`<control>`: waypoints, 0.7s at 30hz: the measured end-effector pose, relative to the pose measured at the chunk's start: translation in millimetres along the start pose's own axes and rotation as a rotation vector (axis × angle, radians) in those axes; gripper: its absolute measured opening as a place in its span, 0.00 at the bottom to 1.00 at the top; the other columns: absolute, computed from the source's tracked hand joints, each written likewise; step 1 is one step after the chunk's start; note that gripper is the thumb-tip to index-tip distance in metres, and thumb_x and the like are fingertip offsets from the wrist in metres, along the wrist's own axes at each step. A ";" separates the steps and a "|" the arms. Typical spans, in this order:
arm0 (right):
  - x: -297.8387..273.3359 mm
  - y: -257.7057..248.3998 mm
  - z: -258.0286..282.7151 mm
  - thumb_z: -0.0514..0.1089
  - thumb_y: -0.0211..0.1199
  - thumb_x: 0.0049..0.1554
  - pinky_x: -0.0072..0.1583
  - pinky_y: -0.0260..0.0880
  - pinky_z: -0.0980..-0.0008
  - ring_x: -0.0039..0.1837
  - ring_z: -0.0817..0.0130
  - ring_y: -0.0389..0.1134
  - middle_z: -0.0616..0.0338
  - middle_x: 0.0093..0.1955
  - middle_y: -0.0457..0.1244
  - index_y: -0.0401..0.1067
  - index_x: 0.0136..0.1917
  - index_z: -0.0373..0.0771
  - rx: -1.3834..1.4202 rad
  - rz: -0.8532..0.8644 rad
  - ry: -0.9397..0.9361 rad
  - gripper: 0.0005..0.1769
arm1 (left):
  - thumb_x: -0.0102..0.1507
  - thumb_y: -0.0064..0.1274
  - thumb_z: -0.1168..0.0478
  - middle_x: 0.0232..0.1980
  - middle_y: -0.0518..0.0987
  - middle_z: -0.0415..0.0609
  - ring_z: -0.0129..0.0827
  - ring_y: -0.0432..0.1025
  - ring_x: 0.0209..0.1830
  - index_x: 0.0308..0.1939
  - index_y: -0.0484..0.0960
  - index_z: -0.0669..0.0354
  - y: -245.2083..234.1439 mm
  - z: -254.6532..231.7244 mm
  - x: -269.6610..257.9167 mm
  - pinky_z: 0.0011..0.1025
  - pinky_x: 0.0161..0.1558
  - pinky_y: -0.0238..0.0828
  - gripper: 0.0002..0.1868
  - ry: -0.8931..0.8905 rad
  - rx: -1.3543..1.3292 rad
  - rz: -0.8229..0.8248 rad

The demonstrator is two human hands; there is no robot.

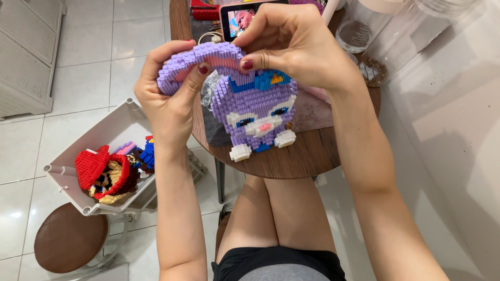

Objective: The person is assembling and inspecting various block-based toy figures, including a purple bunny and a Mario head.

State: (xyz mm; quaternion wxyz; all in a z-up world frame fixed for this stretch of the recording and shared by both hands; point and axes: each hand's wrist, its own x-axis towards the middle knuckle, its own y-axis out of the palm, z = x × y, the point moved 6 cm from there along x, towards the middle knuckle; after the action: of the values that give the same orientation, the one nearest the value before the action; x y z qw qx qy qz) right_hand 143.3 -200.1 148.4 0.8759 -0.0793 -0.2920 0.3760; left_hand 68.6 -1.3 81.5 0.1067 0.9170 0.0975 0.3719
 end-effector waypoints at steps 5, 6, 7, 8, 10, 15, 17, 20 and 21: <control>-2.5 3.6 -2.2 0.28 0.70 0.63 0.66 0.79 0.70 0.60 0.72 0.74 0.56 0.56 0.71 0.72 0.56 0.30 0.047 -0.019 -0.012 0.10 | 0.71 0.66 0.74 0.51 0.82 0.45 0.23 0.77 0.49 0.58 0.79 0.66 -2.0 -4.5 2.9 0.22 0.54 0.77 0.14 0.012 0.085 0.003; -2.0 2.8 -3.6 0.27 0.69 0.63 0.65 0.79 0.70 0.60 0.72 0.74 0.56 0.56 0.70 0.72 0.57 0.31 0.070 -0.031 -0.010 0.10 | 0.72 0.66 0.74 0.51 0.82 0.45 0.23 0.77 0.49 0.58 0.79 0.66 -1.5 -5.4 4.3 0.21 0.54 0.77 0.14 0.023 0.105 0.010; -1.9 3.1 -4.5 0.27 0.69 0.63 0.65 0.79 0.70 0.60 0.72 0.74 0.56 0.56 0.70 0.72 0.57 0.31 0.071 -0.030 -0.010 0.10 | 0.72 0.66 0.74 0.51 0.82 0.45 0.23 0.77 0.49 0.58 0.79 0.66 -2.2 -4.1 4.4 0.21 0.54 0.77 0.14 0.023 0.105 0.010; -2.0 3.3 -4.8 0.27 0.69 0.64 0.66 0.79 0.70 0.61 0.71 0.74 0.56 0.56 0.70 0.72 0.57 0.30 0.047 -0.030 -0.022 0.10 | 0.72 0.66 0.74 0.51 0.82 0.45 0.23 0.77 0.49 0.58 0.79 0.66 -2.4 -3.1 4.3 0.22 0.54 0.77 0.14 0.028 0.106 0.017; -3.3 3.3 -7.6 0.26 0.68 0.64 0.67 0.79 0.69 0.62 0.71 0.74 0.56 0.57 0.70 0.72 0.58 0.30 0.024 -0.033 -0.027 0.10 | 0.72 0.66 0.74 0.52 0.82 0.46 0.23 0.77 0.49 0.58 0.80 0.66 -2.0 0.5 2.9 0.22 0.54 0.77 0.13 0.027 0.104 0.025; -5.0 3.0 -18.3 0.25 0.67 0.66 0.68 0.79 0.68 0.62 0.69 0.74 0.56 0.58 0.69 0.71 0.59 0.31 0.045 -0.042 -0.059 0.11 | 0.72 0.68 0.76 0.57 0.79 0.46 0.25 0.77 0.52 0.63 0.77 0.67 -3.4 5.0 -0.8 0.23 0.57 0.78 0.19 0.048 0.074 0.011; -5.7 4.4 -17.3 0.25 0.68 0.66 0.68 0.79 0.68 0.63 0.69 0.74 0.56 0.58 0.70 0.71 0.60 0.30 0.016 -0.044 -0.088 0.12 | 0.71 0.68 0.77 0.58 0.80 0.47 0.26 0.78 0.52 0.66 0.73 0.66 5.1 -3.1 1.4 0.23 0.57 0.79 0.24 0.042 0.028 0.009; -7.2 6.4 -17.3 0.24 0.68 0.65 0.68 0.79 0.68 0.63 0.68 0.74 0.55 0.59 0.70 0.71 0.60 0.30 0.003 -0.060 -0.111 0.12 | 0.66 0.66 0.77 0.61 0.78 0.44 0.27 0.78 0.53 0.68 0.68 0.64 13.6 -8.5 6.7 0.24 0.57 0.79 0.30 -0.001 -0.050 -0.033; -8.0 6.8 -18.2 0.24 0.68 0.65 0.68 0.79 0.68 0.63 0.68 0.74 0.55 0.59 0.70 0.71 0.59 0.31 0.019 -0.074 -0.105 0.12 | 0.62 0.65 0.76 0.62 0.75 0.40 0.27 0.78 0.53 0.66 0.66 0.64 14.6 -7.9 8.2 0.25 0.57 0.80 0.33 -0.037 -0.084 -0.075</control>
State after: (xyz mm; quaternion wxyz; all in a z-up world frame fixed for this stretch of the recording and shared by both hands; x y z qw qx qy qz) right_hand 145.2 -199.5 127.4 0.8732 -0.0405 -0.3368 0.3498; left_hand 70.3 -12.3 96.3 0.1607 0.9140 0.1144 0.3544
